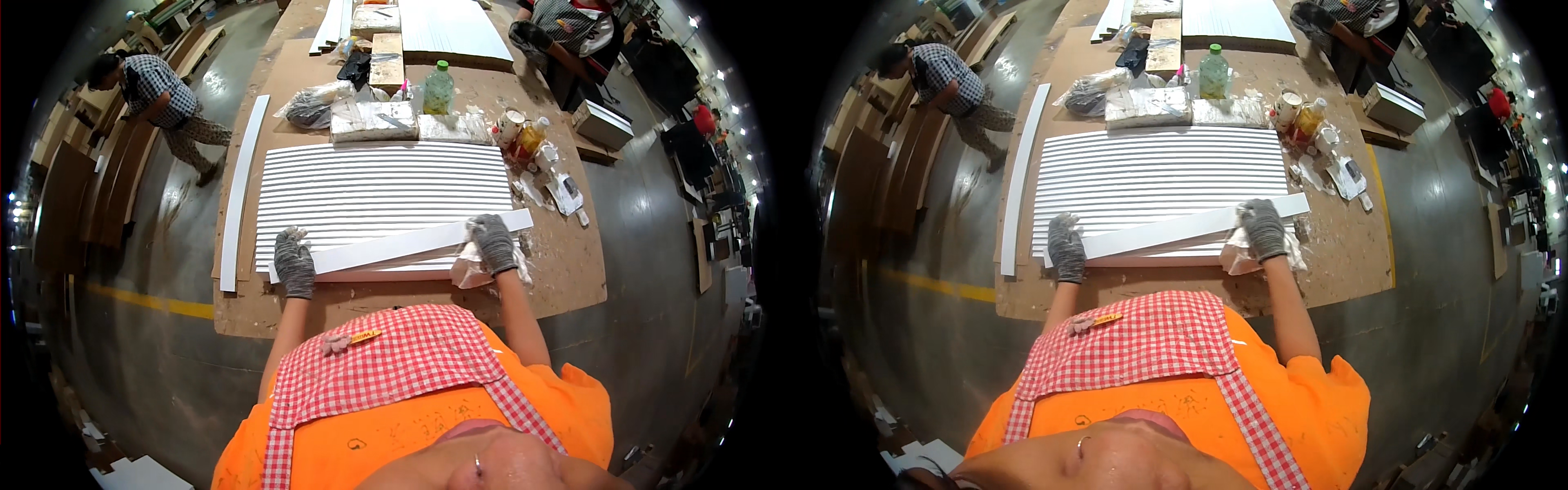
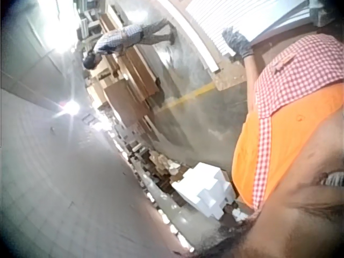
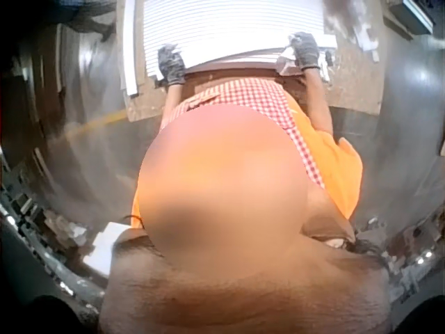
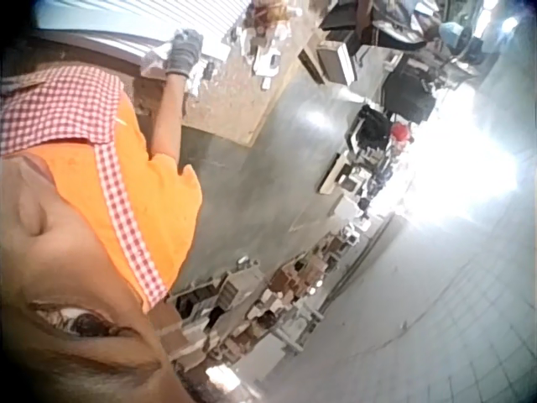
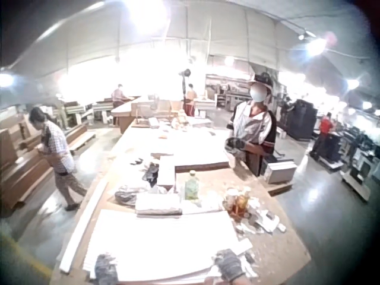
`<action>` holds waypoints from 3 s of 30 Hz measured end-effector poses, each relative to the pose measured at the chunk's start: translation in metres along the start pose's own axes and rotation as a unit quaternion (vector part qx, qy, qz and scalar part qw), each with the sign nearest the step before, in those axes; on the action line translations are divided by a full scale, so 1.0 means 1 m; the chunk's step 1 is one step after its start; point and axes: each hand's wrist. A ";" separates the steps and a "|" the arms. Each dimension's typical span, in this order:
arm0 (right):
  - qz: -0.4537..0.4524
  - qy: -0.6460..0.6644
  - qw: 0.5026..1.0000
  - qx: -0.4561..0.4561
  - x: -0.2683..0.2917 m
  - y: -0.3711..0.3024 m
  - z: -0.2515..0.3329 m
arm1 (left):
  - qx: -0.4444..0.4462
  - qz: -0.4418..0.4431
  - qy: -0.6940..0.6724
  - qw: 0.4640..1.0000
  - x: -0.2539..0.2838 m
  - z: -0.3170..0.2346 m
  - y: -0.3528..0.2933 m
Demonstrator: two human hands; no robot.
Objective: The person assembles a white slatted panel by repeatedly picking up thin white strips and placing them into the grooves of a larger panel on a workbench. The person uses a cloth to wipe the surface of the panel and strips during the process. Another person is visible in the background sweeping the floor.
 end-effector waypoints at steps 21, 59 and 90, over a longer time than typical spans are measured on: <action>-0.011 -0.161 0.949 -0.271 0.034 -0.009 -0.140 | 0.082 -0.026 0.313 0.946 0.079 0.007 -0.020; -0.042 -0.220 0.952 -0.209 0.056 -0.025 -0.123 | 0.202 -0.205 -0.154 0.945 0.066 0.082 -0.069; -0.062 -0.038 0.965 -0.253 -0.018 -0.059 -0.161 | -0.020 0.005 0.256 0.967 0.043 -0.009 -0.050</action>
Point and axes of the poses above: each hand's wrist, its own y-axis towards the middle knuckle, its own x-axis out of the back of the hand, z = x × y, and after that the axes turned 6 degrees about -y, right-handed
